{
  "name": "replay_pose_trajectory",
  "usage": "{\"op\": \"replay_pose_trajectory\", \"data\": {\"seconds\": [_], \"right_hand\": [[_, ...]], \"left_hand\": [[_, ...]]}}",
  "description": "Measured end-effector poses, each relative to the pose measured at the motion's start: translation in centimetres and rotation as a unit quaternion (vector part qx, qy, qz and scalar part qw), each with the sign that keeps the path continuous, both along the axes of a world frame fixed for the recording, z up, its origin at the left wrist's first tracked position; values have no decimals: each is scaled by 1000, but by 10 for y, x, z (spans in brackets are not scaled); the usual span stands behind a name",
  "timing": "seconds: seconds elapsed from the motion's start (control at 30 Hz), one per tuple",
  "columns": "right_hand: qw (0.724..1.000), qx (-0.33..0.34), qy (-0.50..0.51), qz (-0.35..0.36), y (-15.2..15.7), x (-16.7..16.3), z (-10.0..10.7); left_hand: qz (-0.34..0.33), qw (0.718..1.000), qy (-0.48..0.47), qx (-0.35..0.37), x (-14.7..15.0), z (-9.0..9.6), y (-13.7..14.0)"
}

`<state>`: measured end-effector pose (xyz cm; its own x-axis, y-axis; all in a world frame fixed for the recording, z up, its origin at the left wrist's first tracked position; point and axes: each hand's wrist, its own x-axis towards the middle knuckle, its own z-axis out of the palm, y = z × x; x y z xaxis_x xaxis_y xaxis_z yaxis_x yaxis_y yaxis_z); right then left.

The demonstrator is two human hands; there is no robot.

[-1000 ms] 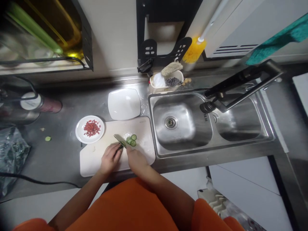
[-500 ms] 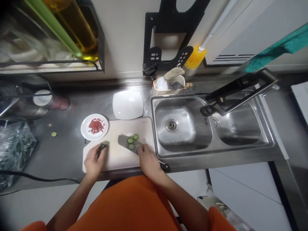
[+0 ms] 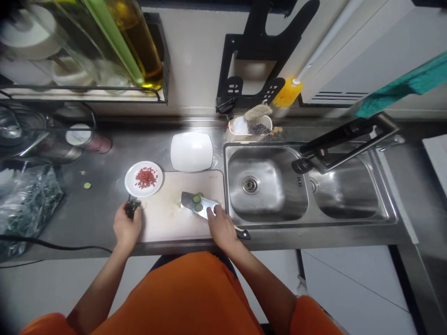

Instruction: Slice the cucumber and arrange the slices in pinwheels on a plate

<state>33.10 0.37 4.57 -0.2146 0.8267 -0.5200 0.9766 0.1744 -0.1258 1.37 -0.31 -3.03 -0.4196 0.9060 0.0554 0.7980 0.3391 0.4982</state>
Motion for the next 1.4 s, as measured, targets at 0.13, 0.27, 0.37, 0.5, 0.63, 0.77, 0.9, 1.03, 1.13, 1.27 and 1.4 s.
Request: {"op": "replay_pose_trajectory", "data": {"seconds": [0.13,0.27,0.37,0.5,0.63,0.77,0.9,1.03,1.13,1.27,1.4], "right_hand": [[1000,-7,4,-5,-1,2,3],[1000,-10,4,-2,-2,2,4],[1000,1,2,11,-2,3,4],[999,23,4,23,-2,7,4],[999,26,13,29,-1,13,6],[999,26,9,30,-4,17,12],[1000,12,14,25,-12,23,23],[998,-40,50,0,-26,37,33],[993,-56,95,-28,-38,52,33],[986,12,152,-72,-48,69,26],[972,73,189,-120,-47,73,19]], "left_hand": [[-44,998,16,49,18,14,1],[-247,965,-39,85,73,24,11],[-411,903,-110,62,121,19,24],[-434,888,-145,45,156,3,40],[-414,893,-175,33,159,-8,53],[-400,900,-174,19,159,-11,67],[-405,901,-158,-2,158,-12,81],[-422,895,-145,-4,151,-14,86],[-420,898,-133,3,144,-16,85],[-414,905,-99,-16,140,-17,81],[-414,904,-99,-18,144,-16,81]]}}
